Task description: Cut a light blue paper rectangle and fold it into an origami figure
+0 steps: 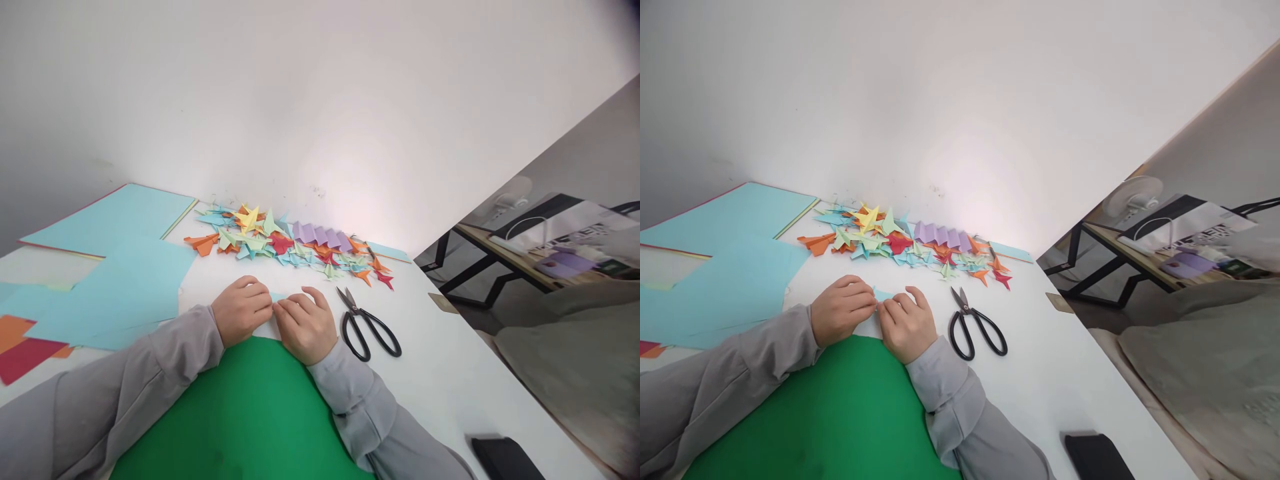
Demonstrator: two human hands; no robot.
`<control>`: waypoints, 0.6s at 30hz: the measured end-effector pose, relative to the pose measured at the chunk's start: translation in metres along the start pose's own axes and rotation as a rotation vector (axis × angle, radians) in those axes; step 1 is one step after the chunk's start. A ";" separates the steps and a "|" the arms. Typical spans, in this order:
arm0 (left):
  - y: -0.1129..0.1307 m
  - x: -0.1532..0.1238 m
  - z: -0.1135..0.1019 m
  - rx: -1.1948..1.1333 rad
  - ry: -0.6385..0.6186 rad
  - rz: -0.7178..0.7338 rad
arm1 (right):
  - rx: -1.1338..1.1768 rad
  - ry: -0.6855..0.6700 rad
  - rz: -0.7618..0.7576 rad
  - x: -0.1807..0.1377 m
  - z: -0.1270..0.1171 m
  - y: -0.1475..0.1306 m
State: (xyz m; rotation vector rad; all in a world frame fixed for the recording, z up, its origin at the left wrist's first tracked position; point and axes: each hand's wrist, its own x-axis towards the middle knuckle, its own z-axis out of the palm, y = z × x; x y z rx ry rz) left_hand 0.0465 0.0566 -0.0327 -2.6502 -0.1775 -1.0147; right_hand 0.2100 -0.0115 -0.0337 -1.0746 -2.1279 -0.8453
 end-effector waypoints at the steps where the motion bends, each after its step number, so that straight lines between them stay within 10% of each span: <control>1: 0.000 0.000 0.000 0.006 0.022 -0.015 | 0.004 0.014 -0.005 0.000 0.000 0.000; 18: 0.001 0.002 -0.003 0.045 0.112 -0.064 | 0.068 0.090 0.057 0.005 0.000 0.002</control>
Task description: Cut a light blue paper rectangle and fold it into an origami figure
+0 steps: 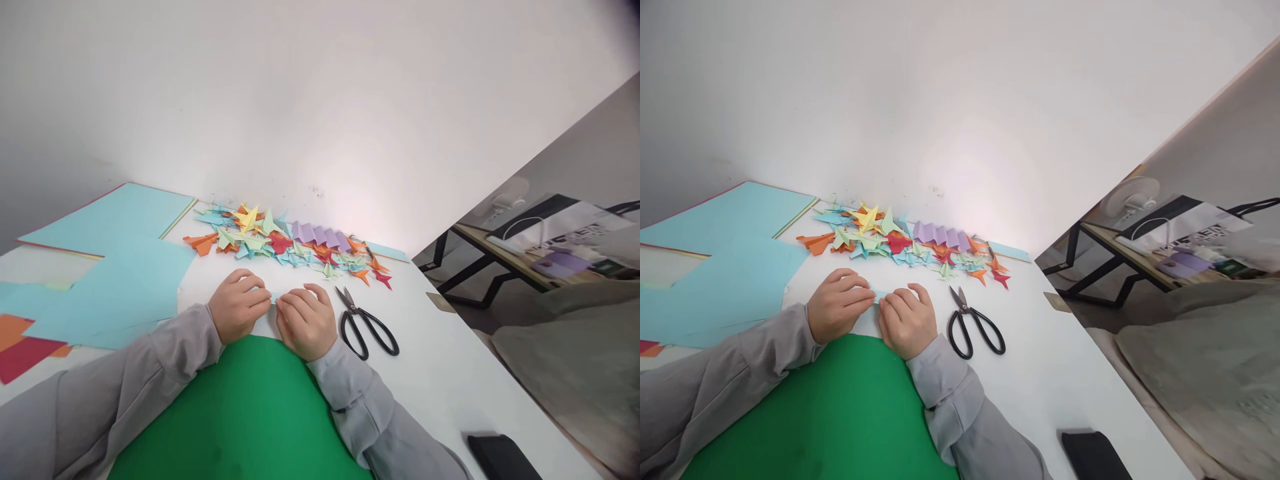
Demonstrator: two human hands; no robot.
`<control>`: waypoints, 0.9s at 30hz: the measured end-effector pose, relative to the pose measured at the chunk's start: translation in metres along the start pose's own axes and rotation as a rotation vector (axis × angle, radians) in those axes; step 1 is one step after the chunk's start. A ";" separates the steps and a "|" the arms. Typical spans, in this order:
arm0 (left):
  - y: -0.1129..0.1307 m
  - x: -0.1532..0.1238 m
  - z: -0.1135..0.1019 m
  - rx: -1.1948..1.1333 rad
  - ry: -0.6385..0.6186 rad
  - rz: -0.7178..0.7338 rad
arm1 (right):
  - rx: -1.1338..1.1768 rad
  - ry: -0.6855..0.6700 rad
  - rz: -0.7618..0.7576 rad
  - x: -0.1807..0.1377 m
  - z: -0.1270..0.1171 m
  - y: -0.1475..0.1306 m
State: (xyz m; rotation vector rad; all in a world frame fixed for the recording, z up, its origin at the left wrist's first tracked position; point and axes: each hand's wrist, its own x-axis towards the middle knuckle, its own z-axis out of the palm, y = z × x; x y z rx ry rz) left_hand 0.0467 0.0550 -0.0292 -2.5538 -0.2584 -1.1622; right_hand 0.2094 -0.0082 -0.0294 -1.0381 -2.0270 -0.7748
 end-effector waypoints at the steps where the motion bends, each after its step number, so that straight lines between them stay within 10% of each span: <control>1: 0.000 0.000 0.000 0.003 0.006 0.000 | 0.007 -0.002 -0.001 -0.001 0.000 0.001; 27: -0.002 -0.002 -0.001 -0.071 0.076 -0.073 | 0.088 0.041 0.021 -0.003 0.000 0.000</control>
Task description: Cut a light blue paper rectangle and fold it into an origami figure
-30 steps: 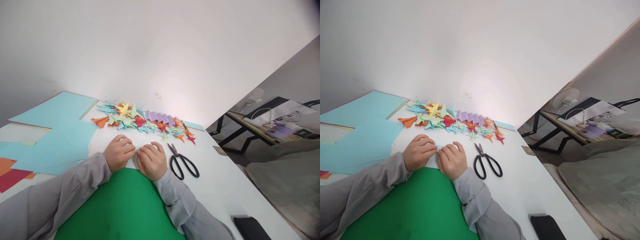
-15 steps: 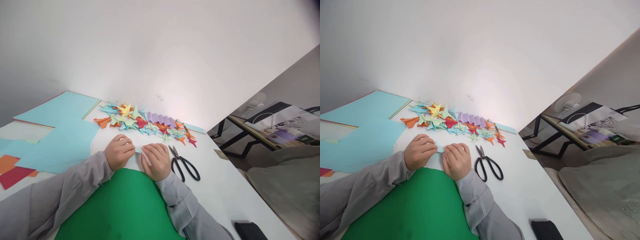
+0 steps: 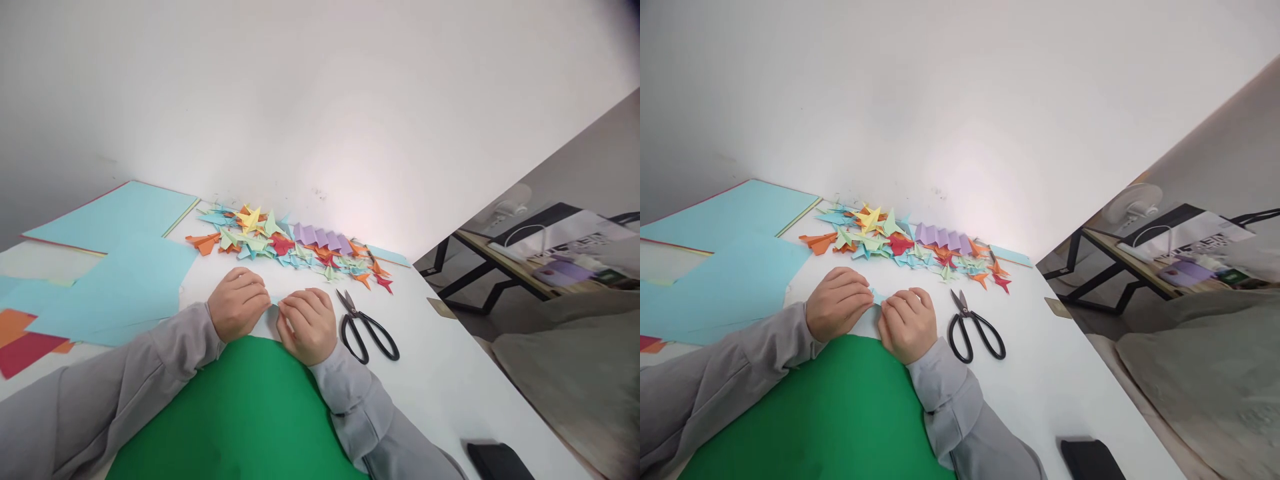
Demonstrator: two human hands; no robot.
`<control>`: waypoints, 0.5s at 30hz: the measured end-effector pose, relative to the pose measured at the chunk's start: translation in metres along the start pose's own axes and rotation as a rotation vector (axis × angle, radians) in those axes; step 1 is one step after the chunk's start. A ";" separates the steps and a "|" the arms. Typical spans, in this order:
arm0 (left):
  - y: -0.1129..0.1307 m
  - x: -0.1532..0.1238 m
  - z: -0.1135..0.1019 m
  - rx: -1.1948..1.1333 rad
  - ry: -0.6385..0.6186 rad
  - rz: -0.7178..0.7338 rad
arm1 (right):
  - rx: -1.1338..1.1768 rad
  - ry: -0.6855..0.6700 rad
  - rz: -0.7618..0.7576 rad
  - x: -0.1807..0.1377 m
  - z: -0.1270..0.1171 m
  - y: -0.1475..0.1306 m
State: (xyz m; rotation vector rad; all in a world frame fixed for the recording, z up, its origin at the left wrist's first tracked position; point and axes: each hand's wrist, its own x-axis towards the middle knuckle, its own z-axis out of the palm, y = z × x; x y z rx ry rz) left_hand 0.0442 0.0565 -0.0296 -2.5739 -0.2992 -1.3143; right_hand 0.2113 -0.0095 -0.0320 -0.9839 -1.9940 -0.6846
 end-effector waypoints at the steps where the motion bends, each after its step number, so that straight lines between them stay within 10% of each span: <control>1: 0.000 0.000 0.000 -0.009 0.006 0.000 | 0.004 -0.003 0.001 0.000 0.000 0.000; 15: 0.000 0.001 -0.002 -0.092 0.005 0.004 | -0.038 -0.032 -0.022 -0.003 0.001 0.000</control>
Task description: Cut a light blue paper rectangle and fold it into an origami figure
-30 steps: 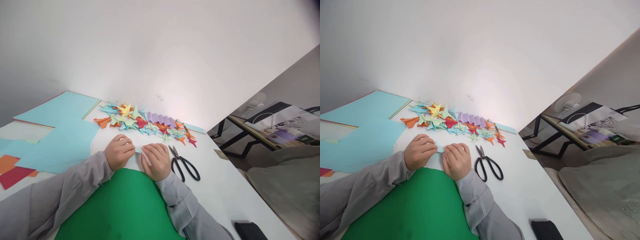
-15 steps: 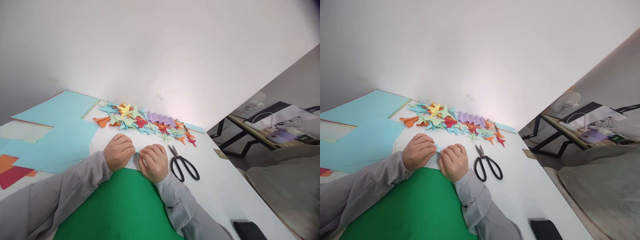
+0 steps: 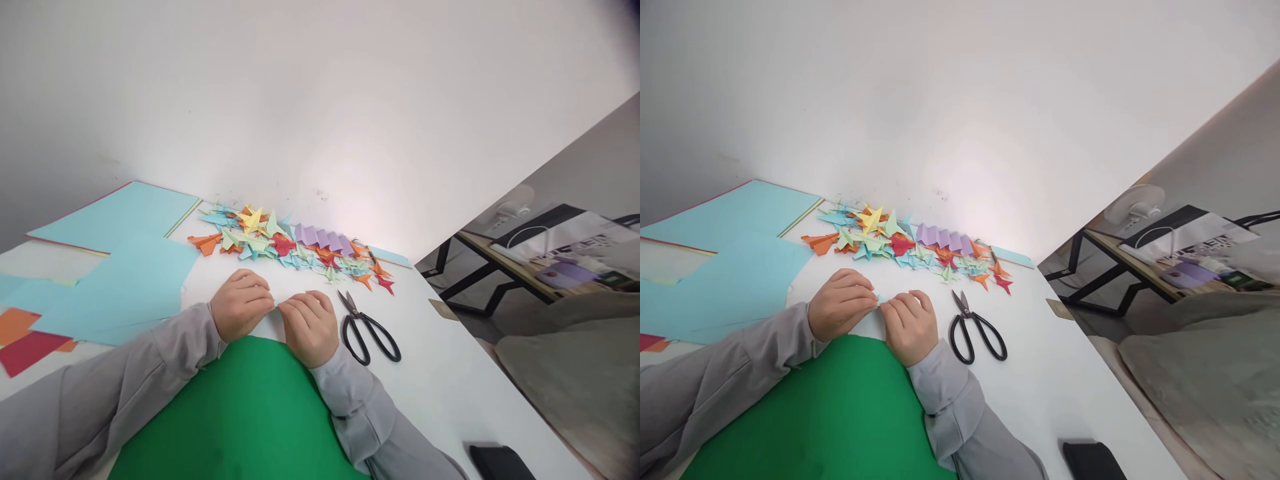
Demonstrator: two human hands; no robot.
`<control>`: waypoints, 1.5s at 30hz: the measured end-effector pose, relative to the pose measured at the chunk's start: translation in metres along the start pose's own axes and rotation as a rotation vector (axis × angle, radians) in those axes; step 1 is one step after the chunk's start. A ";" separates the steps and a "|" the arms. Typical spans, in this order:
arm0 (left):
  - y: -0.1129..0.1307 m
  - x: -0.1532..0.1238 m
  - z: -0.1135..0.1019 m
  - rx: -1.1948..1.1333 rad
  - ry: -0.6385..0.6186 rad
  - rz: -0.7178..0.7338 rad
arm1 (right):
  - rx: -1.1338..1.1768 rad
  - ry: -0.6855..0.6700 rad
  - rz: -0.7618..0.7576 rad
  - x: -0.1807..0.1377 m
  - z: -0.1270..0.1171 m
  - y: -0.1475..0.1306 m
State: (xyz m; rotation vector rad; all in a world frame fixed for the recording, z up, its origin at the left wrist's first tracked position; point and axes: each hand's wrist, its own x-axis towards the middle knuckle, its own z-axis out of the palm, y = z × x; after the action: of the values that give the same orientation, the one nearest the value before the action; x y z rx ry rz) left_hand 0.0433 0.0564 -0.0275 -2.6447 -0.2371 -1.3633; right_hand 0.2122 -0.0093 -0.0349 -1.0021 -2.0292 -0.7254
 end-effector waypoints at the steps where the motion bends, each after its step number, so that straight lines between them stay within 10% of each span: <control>1: 0.000 0.000 -0.001 0.006 0.002 -0.021 | -0.010 0.018 0.017 0.000 0.000 0.001; 24: 0.004 0.000 0.002 0.002 -0.054 -0.001 | 0.015 -0.091 -0.062 0.001 -0.003 0.000; 45: -0.001 0.000 -0.002 0.044 0.162 -0.150 | -0.074 0.083 -0.023 0.000 -0.003 0.003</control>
State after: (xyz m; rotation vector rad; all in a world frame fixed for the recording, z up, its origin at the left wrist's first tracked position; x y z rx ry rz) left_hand 0.0415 0.0569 -0.0257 -2.5080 -0.4473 -1.5885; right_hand 0.2155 -0.0098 -0.0328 -0.9756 -1.9572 -0.8459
